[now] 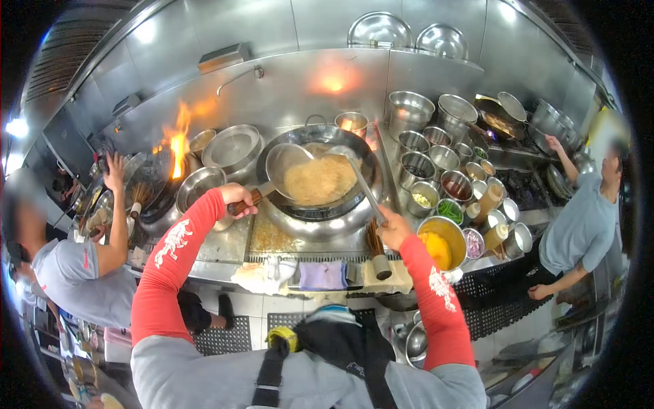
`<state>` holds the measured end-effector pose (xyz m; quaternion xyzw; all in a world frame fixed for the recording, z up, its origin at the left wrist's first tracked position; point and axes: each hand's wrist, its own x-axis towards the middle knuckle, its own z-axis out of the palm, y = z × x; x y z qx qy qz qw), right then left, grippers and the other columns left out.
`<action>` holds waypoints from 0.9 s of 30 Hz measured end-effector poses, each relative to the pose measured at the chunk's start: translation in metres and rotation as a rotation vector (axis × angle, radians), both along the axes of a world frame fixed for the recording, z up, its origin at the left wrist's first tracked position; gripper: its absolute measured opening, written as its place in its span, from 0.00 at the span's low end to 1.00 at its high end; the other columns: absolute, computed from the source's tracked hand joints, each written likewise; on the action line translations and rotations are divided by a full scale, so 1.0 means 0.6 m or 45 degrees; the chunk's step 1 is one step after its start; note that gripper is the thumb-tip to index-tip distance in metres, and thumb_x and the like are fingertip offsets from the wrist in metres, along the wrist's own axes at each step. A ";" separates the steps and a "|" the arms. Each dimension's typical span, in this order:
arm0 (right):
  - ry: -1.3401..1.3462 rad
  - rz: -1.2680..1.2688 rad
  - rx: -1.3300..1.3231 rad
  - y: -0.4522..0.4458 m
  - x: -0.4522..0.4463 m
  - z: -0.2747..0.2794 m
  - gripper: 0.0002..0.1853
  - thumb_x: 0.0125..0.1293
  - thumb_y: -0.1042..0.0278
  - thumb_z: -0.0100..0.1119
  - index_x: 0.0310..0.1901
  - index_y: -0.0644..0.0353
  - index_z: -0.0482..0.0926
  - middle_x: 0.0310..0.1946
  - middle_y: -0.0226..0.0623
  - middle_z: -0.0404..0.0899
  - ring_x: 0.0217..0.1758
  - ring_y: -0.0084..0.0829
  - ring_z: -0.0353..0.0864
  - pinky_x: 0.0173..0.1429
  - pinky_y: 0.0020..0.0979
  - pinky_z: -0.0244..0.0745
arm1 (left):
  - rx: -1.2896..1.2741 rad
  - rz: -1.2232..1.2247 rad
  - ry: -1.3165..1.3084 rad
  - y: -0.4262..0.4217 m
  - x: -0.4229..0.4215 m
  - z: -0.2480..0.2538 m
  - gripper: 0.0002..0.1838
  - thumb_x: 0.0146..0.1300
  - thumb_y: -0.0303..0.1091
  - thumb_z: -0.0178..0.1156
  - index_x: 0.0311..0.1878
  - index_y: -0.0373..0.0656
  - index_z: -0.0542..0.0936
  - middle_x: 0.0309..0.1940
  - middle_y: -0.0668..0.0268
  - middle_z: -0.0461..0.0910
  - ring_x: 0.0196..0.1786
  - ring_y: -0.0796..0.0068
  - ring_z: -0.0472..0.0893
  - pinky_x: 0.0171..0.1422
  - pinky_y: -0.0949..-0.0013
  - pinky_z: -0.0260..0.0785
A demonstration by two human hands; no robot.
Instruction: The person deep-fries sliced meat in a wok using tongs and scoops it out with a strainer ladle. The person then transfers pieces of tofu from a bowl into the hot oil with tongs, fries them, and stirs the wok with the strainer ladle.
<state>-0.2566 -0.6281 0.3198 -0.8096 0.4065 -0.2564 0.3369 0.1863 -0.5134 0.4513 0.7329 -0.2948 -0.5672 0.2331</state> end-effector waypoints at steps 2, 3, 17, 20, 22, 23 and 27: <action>-0.175 -0.103 0.735 0.057 0.012 0.052 0.37 0.59 0.74 0.55 0.72 0.55 0.57 0.33 0.43 0.79 0.31 0.34 0.80 0.31 0.36 0.76 | 0.018 0.027 0.090 0.000 -0.028 -0.011 0.10 0.61 0.26 0.52 0.46 0.39 0.72 0.38 0.55 0.83 0.25 0.79 0.77 0.24 0.73 0.69; -0.336 -0.124 0.803 0.071 0.022 0.039 0.37 0.60 0.74 0.55 0.72 0.55 0.56 0.32 0.41 0.78 0.28 0.31 0.78 0.27 0.33 0.74 | 0.018 0.032 0.148 -0.003 -0.036 -0.024 0.09 0.61 0.27 0.52 0.46 0.40 0.72 0.38 0.55 0.83 0.25 0.79 0.77 0.24 0.73 0.69; -0.552 -0.069 0.306 0.186 0.080 -0.011 0.38 0.61 0.77 0.54 0.73 0.61 0.52 0.33 0.34 0.74 0.25 0.19 0.72 0.31 0.23 0.68 | -0.071 0.188 0.889 -0.108 -0.116 -0.120 0.10 0.59 0.26 0.56 0.44 0.37 0.72 0.43 0.48 0.81 0.25 0.78 0.78 0.22 0.76 0.70; -0.496 -0.143 0.274 0.194 0.051 -0.033 0.38 0.60 0.75 0.58 0.72 0.61 0.55 0.58 0.48 0.70 0.42 0.25 0.79 0.48 0.26 0.73 | -0.121 0.164 0.919 -0.115 -0.114 -0.121 0.10 0.58 0.25 0.58 0.43 0.38 0.72 0.42 0.49 0.81 0.25 0.78 0.78 0.23 0.76 0.71; -0.489 -0.188 0.311 0.200 0.036 -0.029 0.38 0.60 0.74 0.59 0.72 0.62 0.55 0.64 0.52 0.69 0.49 0.29 0.80 0.53 0.28 0.74 | -0.133 0.211 0.961 -0.126 -0.120 -0.131 0.09 0.57 0.24 0.58 0.41 0.39 0.73 0.40 0.49 0.82 0.26 0.79 0.78 0.24 0.76 0.71; -0.472 -0.166 0.237 0.202 0.031 -0.029 0.37 0.61 0.76 0.56 0.72 0.61 0.54 0.50 0.44 0.70 0.38 0.24 0.76 0.42 0.26 0.71 | -0.147 0.207 0.978 -0.138 -0.119 -0.137 0.08 0.57 0.24 0.58 0.41 0.39 0.73 0.40 0.50 0.82 0.26 0.79 0.78 0.24 0.77 0.71; -0.402 -0.134 0.014 0.211 -0.004 -0.057 0.37 0.63 0.78 0.51 0.73 0.61 0.51 0.28 0.30 0.73 0.22 0.17 0.69 0.25 0.22 0.66 | -0.201 0.162 0.847 -0.162 -0.115 -0.147 0.08 0.57 0.24 0.57 0.40 0.40 0.73 0.40 0.50 0.82 0.26 0.80 0.77 0.24 0.77 0.70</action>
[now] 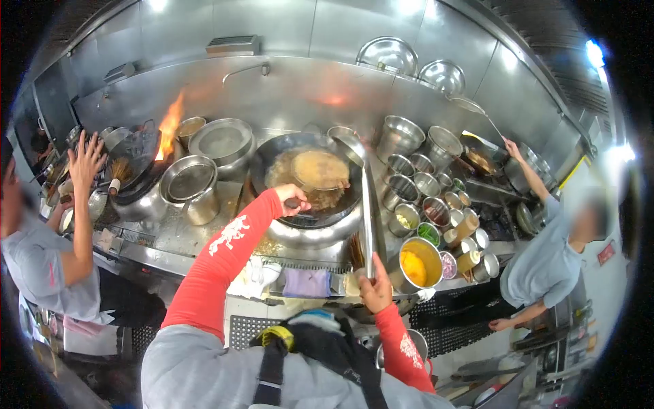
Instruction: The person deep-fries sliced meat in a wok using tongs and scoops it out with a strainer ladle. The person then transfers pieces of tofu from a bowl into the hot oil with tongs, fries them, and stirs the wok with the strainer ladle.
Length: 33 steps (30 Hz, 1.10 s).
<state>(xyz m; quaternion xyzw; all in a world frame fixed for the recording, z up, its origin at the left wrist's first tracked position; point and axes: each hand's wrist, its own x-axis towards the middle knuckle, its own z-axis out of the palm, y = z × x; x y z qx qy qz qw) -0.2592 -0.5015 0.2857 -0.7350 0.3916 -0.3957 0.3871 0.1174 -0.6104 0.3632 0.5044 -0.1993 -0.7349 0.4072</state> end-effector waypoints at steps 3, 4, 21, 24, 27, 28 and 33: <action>-0.018 -0.034 0.034 0.009 -0.023 -0.015 0.35 0.63 0.76 0.55 0.71 0.64 0.54 0.51 0.44 0.70 0.46 0.28 0.72 0.47 0.27 0.68 | -0.008 -0.022 -0.031 0.003 -0.001 -0.010 0.05 0.58 0.24 0.57 0.37 0.42 0.74 0.39 0.51 0.81 0.27 0.81 0.77 0.24 0.77 0.69; -0.017 -0.060 0.141 0.009 -0.015 -0.006 0.35 0.63 0.75 0.56 0.71 0.64 0.55 0.54 0.48 0.71 0.52 0.32 0.72 0.52 0.29 0.68 | -0.010 -0.027 -0.019 -0.004 -0.003 -0.011 0.05 0.58 0.24 0.57 0.37 0.41 0.74 0.39 0.52 0.81 0.27 0.81 0.77 0.24 0.77 0.69; -0.251 -0.058 0.264 -0.031 0.080 -0.021 0.37 0.62 0.77 0.55 0.72 0.65 0.52 0.50 0.43 0.71 0.42 0.27 0.67 0.45 0.28 0.63 | 0.018 0.355 0.431 0.020 -0.124 0.010 0.11 0.56 0.22 0.58 0.42 0.33 0.70 0.42 0.50 0.77 0.26 0.77 0.77 0.24 0.74 0.72; -0.233 -0.072 0.275 -0.023 0.057 -0.021 0.36 0.63 0.76 0.56 0.71 0.68 0.53 0.62 0.49 0.67 0.61 0.35 0.70 0.63 0.33 0.65 | -0.028 0.372 0.512 0.004 -0.110 -0.021 0.12 0.56 0.22 0.58 0.43 0.33 0.69 0.41 0.50 0.77 0.26 0.78 0.77 0.25 0.74 0.72; -0.276 -0.060 0.411 0.012 0.056 0.063 0.36 0.62 0.77 0.56 0.71 0.66 0.53 0.57 0.43 0.71 0.42 0.26 0.77 0.44 0.27 0.76 | -0.035 0.415 0.535 -0.014 -0.083 -0.043 0.10 0.56 0.24 0.58 0.40 0.32 0.72 0.36 0.53 0.79 0.26 0.79 0.77 0.26 0.76 0.72; -0.285 -0.048 0.311 0.009 0.054 0.061 0.36 0.63 0.78 0.54 0.72 0.65 0.52 0.48 0.39 0.72 0.34 0.23 0.74 0.36 0.25 0.73 | -0.036 0.401 0.555 -0.030 -0.070 -0.060 0.09 0.56 0.24 0.58 0.40 0.32 0.72 0.35 0.54 0.79 0.25 0.79 0.77 0.26 0.77 0.72; -0.324 0.006 -0.047 -0.001 0.030 0.010 0.37 0.64 0.78 0.52 0.72 0.63 0.48 0.26 0.31 0.73 0.17 0.17 0.68 0.19 0.21 0.67 | -0.071 0.385 0.289 -0.032 -0.027 -0.038 0.06 0.55 0.23 0.57 0.37 0.37 0.74 0.35 0.53 0.81 0.25 0.79 0.77 0.28 0.74 0.72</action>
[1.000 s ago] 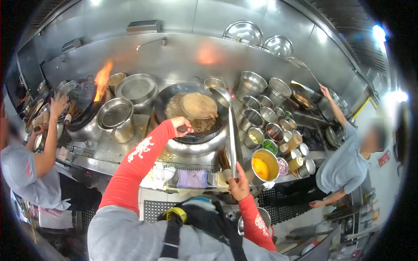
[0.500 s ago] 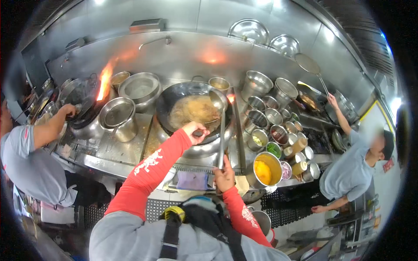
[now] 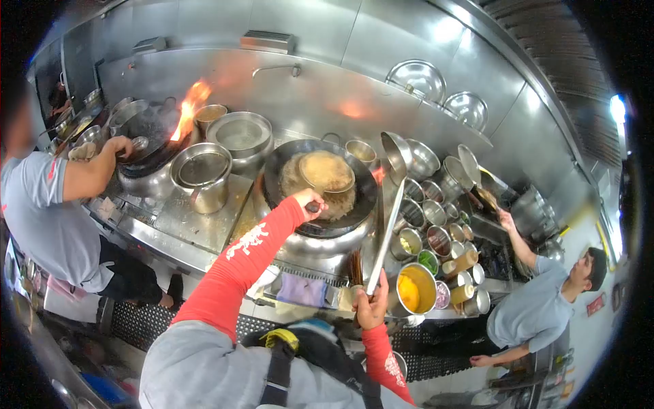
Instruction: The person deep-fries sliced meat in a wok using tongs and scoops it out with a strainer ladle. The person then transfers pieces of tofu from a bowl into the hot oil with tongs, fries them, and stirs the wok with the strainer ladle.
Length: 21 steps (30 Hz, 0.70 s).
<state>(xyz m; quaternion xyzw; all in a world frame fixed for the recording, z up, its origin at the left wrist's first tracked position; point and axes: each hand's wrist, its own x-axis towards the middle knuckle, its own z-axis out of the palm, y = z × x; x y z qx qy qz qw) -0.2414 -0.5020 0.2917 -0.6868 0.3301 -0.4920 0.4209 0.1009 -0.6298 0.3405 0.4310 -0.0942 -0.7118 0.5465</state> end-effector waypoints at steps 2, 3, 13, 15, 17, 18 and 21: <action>0.045 0.002 -0.021 0.002 -0.003 0.009 0.37 0.63 0.79 0.51 0.72 0.63 0.48 0.26 0.31 0.73 0.17 0.17 0.68 0.19 0.21 0.67 | -0.032 0.005 -0.056 0.001 0.018 -0.008 0.06 0.55 0.23 0.56 0.37 0.37 0.75 0.34 0.55 0.81 0.26 0.78 0.78 0.29 0.73 0.72; 0.068 0.003 -0.031 0.002 -0.004 0.014 0.36 0.63 0.79 0.51 0.72 0.64 0.48 0.25 0.31 0.73 0.17 0.17 0.68 0.19 0.21 0.67 | -0.046 0.002 -0.087 0.001 0.026 -0.012 0.05 0.55 0.24 0.56 0.36 0.36 0.75 0.33 0.55 0.80 0.27 0.77 0.78 0.30 0.72 0.72; 0.242 -0.025 0.142 -0.019 0.009 0.083 0.35 0.62 0.73 0.57 0.71 0.65 0.57 0.62 0.51 0.71 0.56 0.31 0.76 0.57 0.30 0.72 | -0.125 -0.031 -0.215 0.144 0.058 0.091 0.07 0.55 0.22 0.59 0.39 0.36 0.75 0.36 0.52 0.83 0.25 0.78 0.78 0.25 0.76 0.69; 0.146 -0.073 -0.184 -0.043 0.027 0.097 0.35 0.63 0.75 0.55 0.71 0.63 0.56 0.60 0.49 0.73 0.51 0.29 0.78 0.56 0.31 0.73 | -0.206 -0.077 -0.226 0.174 0.066 0.130 0.13 0.55 0.24 0.60 0.44 0.33 0.74 0.38 0.52 0.82 0.25 0.80 0.77 0.22 0.77 0.67; 0.242 -0.183 -0.448 -0.078 0.039 0.112 0.34 0.63 0.76 0.53 0.72 0.60 0.55 0.54 0.52 0.76 0.48 0.37 0.80 0.53 0.34 0.73 | -0.362 -0.101 -0.234 0.200 0.073 0.159 0.14 0.56 0.26 0.61 0.46 0.34 0.74 0.40 0.54 0.82 0.26 0.81 0.77 0.22 0.78 0.68; 0.344 -0.222 -0.465 -0.090 0.044 0.130 0.34 0.63 0.75 0.53 0.72 0.59 0.56 0.51 0.55 0.76 0.47 0.42 0.80 0.53 0.34 0.73 | -0.432 -0.093 -0.148 0.219 0.067 0.175 0.15 0.57 0.26 0.60 0.48 0.35 0.73 0.40 0.56 0.82 0.26 0.82 0.77 0.22 0.78 0.68; 0.509 -0.295 -0.757 -0.148 0.039 0.123 0.34 0.63 0.73 0.53 0.72 0.57 0.56 0.45 0.60 0.76 0.42 0.53 0.78 0.47 0.36 0.74 | -0.588 -0.119 -0.019 0.254 0.054 0.187 0.18 0.59 0.27 0.58 0.54 0.36 0.71 0.40 0.58 0.82 0.28 0.83 0.77 0.23 0.79 0.71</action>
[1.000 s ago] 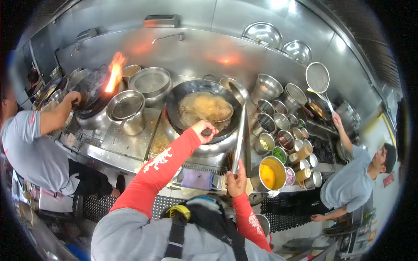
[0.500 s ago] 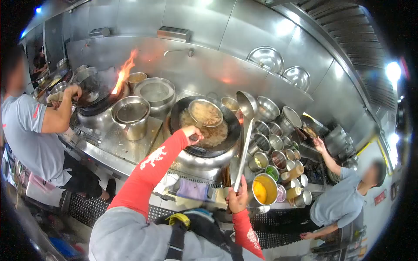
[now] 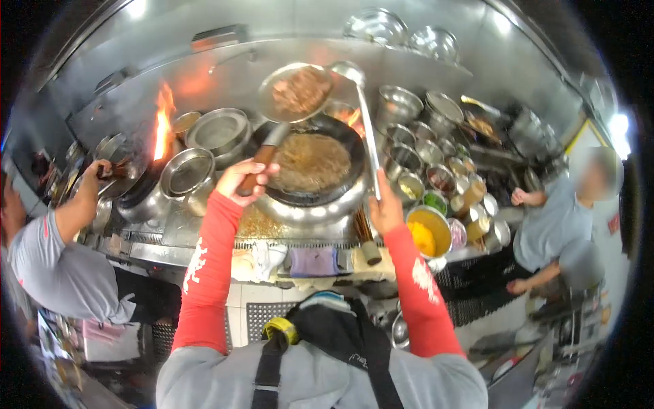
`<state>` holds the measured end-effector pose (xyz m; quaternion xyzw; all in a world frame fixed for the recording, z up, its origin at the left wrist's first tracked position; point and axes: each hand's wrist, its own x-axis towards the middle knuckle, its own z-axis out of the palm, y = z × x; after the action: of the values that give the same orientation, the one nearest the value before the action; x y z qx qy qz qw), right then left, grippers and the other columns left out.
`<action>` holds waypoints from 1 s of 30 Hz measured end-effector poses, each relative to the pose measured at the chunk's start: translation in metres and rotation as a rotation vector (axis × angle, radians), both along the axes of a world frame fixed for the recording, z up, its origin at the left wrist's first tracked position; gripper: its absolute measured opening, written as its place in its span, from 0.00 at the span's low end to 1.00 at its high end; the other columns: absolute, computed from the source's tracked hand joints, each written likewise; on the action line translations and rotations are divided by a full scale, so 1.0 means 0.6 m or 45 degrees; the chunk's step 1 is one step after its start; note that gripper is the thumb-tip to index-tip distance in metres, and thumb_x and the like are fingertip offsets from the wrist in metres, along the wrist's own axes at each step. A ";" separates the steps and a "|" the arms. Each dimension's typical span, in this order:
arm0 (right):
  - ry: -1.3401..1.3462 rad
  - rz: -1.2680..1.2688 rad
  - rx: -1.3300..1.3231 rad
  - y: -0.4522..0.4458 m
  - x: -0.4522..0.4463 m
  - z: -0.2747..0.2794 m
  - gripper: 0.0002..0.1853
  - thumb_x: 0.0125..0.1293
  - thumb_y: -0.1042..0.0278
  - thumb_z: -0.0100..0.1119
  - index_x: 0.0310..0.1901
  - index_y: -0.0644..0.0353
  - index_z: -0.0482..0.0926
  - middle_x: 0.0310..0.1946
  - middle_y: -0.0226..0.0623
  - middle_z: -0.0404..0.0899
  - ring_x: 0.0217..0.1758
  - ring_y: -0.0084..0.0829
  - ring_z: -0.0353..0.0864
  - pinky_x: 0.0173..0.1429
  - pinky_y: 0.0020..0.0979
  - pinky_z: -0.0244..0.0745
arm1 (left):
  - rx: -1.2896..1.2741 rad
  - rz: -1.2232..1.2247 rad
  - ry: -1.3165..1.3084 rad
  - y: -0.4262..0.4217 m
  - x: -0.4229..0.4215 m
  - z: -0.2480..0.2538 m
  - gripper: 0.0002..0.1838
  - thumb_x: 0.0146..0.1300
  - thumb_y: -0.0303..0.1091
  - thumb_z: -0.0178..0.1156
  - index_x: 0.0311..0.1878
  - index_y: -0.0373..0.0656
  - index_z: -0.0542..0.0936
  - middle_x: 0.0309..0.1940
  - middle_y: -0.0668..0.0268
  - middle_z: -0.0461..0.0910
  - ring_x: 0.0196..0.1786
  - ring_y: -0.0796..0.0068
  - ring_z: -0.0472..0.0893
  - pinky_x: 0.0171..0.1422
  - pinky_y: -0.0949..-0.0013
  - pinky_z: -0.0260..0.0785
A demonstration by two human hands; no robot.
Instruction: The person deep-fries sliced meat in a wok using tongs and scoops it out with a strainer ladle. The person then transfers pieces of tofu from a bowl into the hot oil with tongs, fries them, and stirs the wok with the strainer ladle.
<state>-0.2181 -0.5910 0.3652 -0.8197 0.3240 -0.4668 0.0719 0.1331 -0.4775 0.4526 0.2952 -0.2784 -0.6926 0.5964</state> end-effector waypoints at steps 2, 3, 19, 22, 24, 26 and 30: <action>0.149 -0.153 0.771 0.060 -0.005 0.095 0.35 0.62 0.71 0.53 0.72 0.56 0.56 0.42 0.58 0.77 0.37 0.53 0.78 0.43 0.36 0.75 | 0.061 0.019 -0.030 0.002 0.006 -0.010 0.19 0.60 0.26 0.58 0.54 0.35 0.70 0.41 0.58 0.82 0.28 0.82 0.77 0.23 0.79 0.72; 0.046 -0.123 0.685 0.062 -0.011 0.070 0.36 0.61 0.73 0.54 0.72 0.54 0.56 0.40 0.55 0.80 0.32 0.46 0.81 0.42 0.35 0.75 | 0.090 -0.017 0.034 0.005 0.011 -0.010 0.19 0.60 0.26 0.58 0.54 0.34 0.70 0.42 0.57 0.82 0.28 0.81 0.78 0.23 0.79 0.72; -0.621 0.157 1.104 0.173 -0.074 -0.024 0.36 0.64 0.81 0.50 0.73 0.59 0.52 0.45 0.36 0.76 0.23 0.16 0.70 0.24 0.20 0.67 | 0.318 -0.091 -0.096 -0.036 0.028 -0.080 0.21 0.60 0.27 0.58 0.57 0.35 0.70 0.41 0.57 0.81 0.26 0.83 0.77 0.22 0.80 0.70; -0.571 0.141 1.091 0.179 -0.108 -0.035 0.36 0.64 0.78 0.50 0.73 0.60 0.50 0.35 0.35 0.75 0.17 0.16 0.66 0.19 0.20 0.65 | 0.295 -0.091 -0.346 -0.025 0.054 -0.072 0.23 0.59 0.27 0.58 0.59 0.36 0.69 0.40 0.58 0.81 0.26 0.83 0.77 0.22 0.80 0.69; -0.515 0.117 1.062 0.192 -0.129 -0.032 0.36 0.64 0.79 0.50 0.73 0.60 0.51 0.33 0.33 0.75 0.16 0.16 0.66 0.19 0.20 0.65 | 0.291 -0.097 -0.507 -0.020 0.082 -0.073 0.23 0.59 0.27 0.58 0.59 0.36 0.69 0.39 0.59 0.81 0.26 0.83 0.77 0.22 0.80 0.69; -0.499 0.097 1.121 0.209 -0.145 -0.016 0.36 0.63 0.80 0.51 0.73 0.59 0.51 0.39 0.35 0.75 0.19 0.16 0.68 0.21 0.20 0.66 | 0.305 -0.115 -0.667 -0.011 0.105 -0.066 0.22 0.58 0.28 0.58 0.57 0.37 0.70 0.38 0.59 0.82 0.26 0.81 0.77 0.23 0.77 0.69; -0.554 0.075 1.215 0.230 -0.163 -0.003 0.38 0.63 0.81 0.52 0.74 0.56 0.52 0.45 0.35 0.77 0.22 0.16 0.69 0.25 0.21 0.69 | 0.370 -0.143 -0.974 -0.006 0.146 -0.062 0.19 0.58 0.29 0.57 0.53 0.37 0.72 0.38 0.58 0.82 0.26 0.79 0.78 0.23 0.73 0.70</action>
<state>-0.3160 -0.4530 0.3637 -0.5887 0.4549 -0.4245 0.5161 0.2209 -0.4814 0.4155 0.5967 -0.3951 -0.5965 0.3632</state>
